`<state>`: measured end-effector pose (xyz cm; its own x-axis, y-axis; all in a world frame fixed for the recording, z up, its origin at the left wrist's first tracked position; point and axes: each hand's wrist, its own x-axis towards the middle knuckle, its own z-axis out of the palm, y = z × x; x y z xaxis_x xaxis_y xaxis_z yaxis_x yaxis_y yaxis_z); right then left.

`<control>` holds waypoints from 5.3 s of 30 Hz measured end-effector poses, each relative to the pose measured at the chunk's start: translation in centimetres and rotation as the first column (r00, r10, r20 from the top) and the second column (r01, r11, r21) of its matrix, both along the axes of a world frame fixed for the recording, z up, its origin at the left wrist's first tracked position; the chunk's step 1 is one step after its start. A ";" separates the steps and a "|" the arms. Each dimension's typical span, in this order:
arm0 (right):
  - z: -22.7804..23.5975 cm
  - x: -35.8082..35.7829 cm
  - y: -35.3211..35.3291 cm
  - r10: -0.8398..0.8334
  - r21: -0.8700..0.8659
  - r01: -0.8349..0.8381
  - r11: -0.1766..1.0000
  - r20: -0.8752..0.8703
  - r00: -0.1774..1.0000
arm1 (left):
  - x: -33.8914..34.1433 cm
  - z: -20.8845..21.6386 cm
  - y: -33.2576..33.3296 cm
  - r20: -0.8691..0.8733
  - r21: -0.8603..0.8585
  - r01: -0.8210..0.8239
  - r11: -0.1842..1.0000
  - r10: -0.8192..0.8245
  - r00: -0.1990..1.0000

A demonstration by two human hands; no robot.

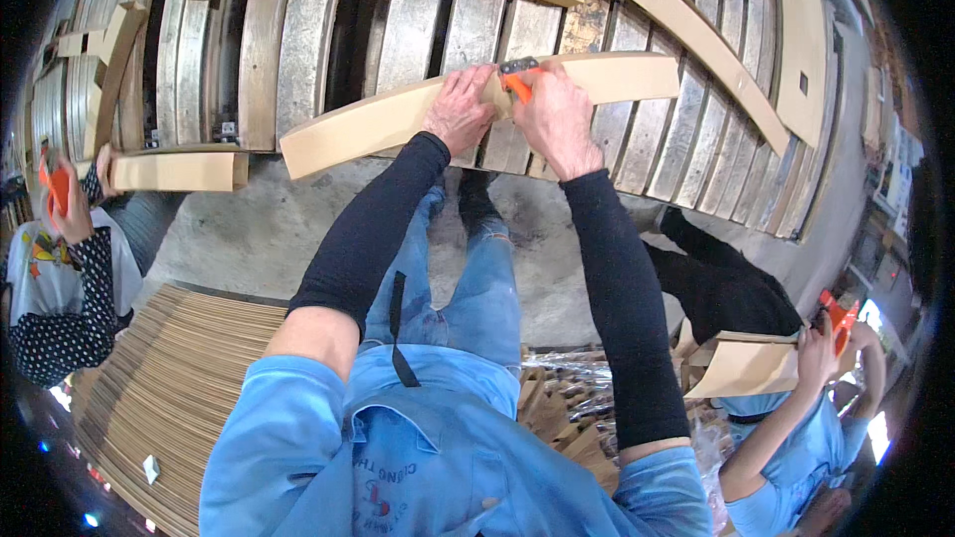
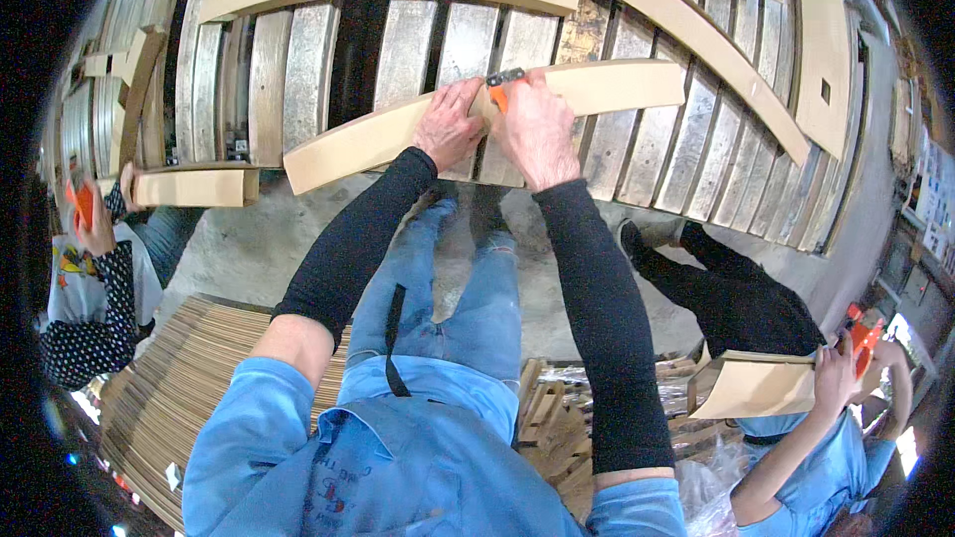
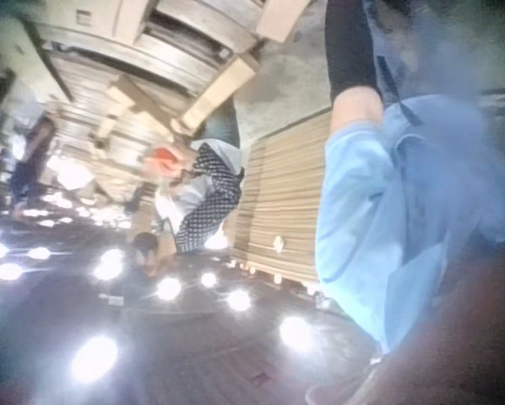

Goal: The person repeatedly picks up flat cardboard pieces and applies clear packing tape using a handheld tape dispenser. They smooth the tape along the surface and move to the next piece. The work is performed on a wooden pallet surface in a warehouse-like area with other workers nearby.

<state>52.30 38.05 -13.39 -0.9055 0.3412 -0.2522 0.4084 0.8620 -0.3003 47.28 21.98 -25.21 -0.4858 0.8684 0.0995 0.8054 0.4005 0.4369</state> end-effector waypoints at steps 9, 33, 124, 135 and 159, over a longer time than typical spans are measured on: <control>-0.3 12.0 -1.8 -0.030 -0.032 0.026 0.999 -0.153 0.988 | 0.7 -0.2 0.7 -0.019 0.007 -0.047 0.999 0.047 0.999; 0.4 5.7 0.9 0.011 -0.080 -0.022 0.997 -0.138 0.990 | 1.9 1.7 2.9 -0.007 -0.129 -0.199 0.971 0.200 0.980; 3.1 28.8 24.2 -0.566 -0.366 0.724 0.584 0.456 0.687 | -22.6 13.6 21.7 -0.119 -0.138 -0.079 0.987 0.062 0.991; 4.6 38.1 19.2 -0.684 -0.359 0.869 0.340 0.540 0.490 | -24.8 4.0 32.0 -0.032 -0.422 0.141 0.896 -0.170 0.985; 6.4 34.7 26.9 -0.692 -0.509 0.747 0.428 0.346 0.633 | -22.1 27.9 31.0 -0.462 0.201 0.073 0.977 0.029 0.886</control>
<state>86.96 64.97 -6.98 -0.3699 0.6269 -0.6857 0.8410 -0.0879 -0.5339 25.17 52.95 2.67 -0.3216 0.8133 0.4848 0.9429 0.3219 0.0856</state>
